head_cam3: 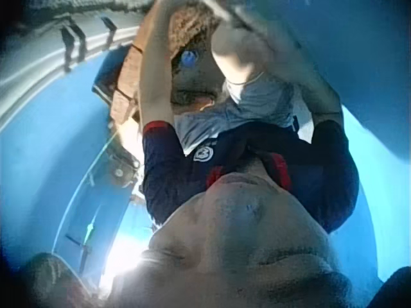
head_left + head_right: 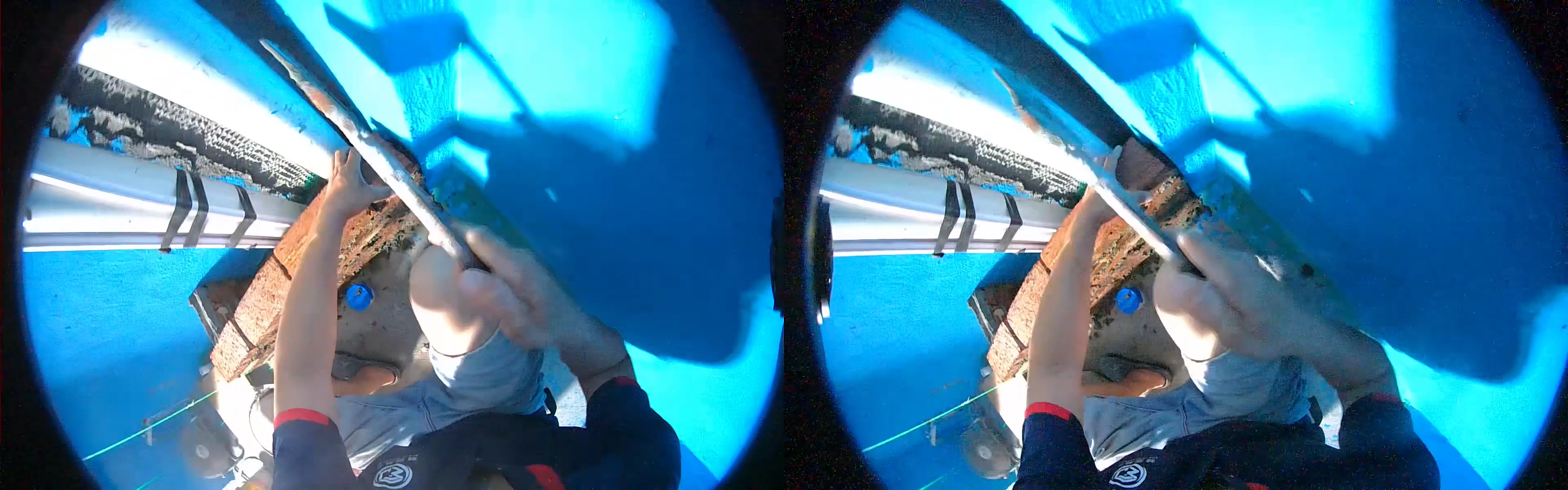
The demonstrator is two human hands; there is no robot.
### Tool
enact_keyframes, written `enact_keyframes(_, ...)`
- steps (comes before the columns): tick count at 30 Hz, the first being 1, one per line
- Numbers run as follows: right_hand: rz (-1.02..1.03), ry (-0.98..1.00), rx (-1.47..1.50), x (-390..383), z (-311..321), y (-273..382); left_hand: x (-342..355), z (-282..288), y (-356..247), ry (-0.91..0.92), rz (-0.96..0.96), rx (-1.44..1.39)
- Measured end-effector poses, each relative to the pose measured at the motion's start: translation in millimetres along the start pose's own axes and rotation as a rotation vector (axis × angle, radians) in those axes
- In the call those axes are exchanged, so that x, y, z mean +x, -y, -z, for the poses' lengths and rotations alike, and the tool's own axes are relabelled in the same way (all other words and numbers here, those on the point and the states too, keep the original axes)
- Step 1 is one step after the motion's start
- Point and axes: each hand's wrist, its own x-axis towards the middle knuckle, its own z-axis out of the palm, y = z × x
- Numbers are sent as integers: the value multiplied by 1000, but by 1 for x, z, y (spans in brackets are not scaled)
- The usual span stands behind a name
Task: The person spreads mortar on a wall using a trowel and places bricks onto the mortar, using the tool to tap the bricks into place and scrape away excess mortar.
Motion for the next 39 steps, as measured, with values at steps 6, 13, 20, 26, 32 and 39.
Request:
enact_keyframes(6,-321,110,-55,-8,19,-21,-19,-5,54,-193,-7,-460)
enact_keyframes(13,76,-180,-570,20,-14,-93,-36,-7,21,-230,57,-120)
enact_keyframes(20,-103,-200,-500,47,-36,-113,-41,-9,19,-257,81,-101)
enact_keyframes(26,-51,-275,-534,47,-37,-133,-37,-10,15,-276,28,-85)
enact_keyframes(32,78,-348,-495,45,-37,-129,-36,-13,18,-287,24,-60)
enact_keyframes(39,-174,-209,-400,49,-31,-121,-38,-10,14,-305,18,-73)
